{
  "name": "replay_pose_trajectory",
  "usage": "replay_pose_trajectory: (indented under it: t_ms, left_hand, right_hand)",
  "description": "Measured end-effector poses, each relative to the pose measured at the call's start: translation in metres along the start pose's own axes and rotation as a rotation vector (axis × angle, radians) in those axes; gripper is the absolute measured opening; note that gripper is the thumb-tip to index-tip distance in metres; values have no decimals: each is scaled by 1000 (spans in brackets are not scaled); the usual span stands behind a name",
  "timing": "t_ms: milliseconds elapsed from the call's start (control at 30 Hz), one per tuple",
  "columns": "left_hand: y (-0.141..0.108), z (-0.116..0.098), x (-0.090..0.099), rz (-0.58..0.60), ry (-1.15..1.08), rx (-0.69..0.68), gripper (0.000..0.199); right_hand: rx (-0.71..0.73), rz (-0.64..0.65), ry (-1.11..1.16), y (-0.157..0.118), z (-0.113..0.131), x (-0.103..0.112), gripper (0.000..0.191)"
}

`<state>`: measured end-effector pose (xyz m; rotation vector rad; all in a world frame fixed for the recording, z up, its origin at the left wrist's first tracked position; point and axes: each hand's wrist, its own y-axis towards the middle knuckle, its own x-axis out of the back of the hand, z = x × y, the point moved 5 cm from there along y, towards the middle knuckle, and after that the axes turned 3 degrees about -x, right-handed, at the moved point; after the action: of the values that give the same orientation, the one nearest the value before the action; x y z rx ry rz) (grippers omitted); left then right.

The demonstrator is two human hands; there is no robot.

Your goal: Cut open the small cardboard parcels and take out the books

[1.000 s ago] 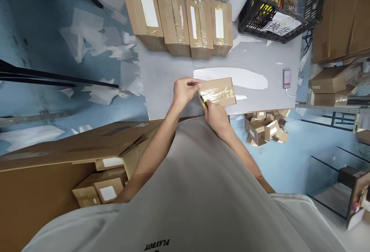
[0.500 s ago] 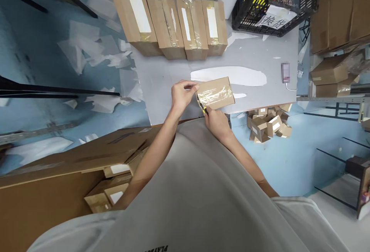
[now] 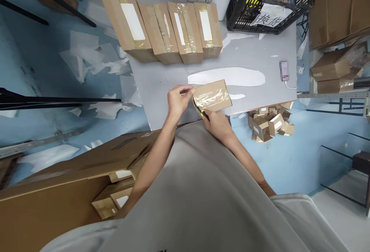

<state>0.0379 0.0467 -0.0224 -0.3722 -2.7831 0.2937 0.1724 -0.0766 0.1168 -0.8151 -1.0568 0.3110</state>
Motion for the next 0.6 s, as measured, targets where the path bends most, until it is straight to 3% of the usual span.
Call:
replay_pose_trajectory:
  t_ms: [67,133,233,333,400,500,600]
  left_hand:
    - [-1,-9,1,9,54,-34,28]
    - [-2,-25,-2,16,139,-132,31]
    - [-10,-55,-27,110,250,-330,35]
    - [-21,-74,-64,268,297,-467,33]
    - [-27,-76,-83,329,322,-503,33]
    - [-32,-70,-93,365,343,-526,33]
    - [-33,-63,-92,372,348,-544,32]
  right_hand:
    - [-33,-98,71,-3,-17,8,40]
    - [-117,-286,149,-3,-43,20,46]
    - [-236,-537,213,5,-83,31,52]
    - [-249,-538,271,19,-107,26,52]
    - [-221,-499,300,23,-111,19,50]
    - [-201,-484,279,18,-103,9,47]
    - [-206,-461,231,11,-91,0,48]
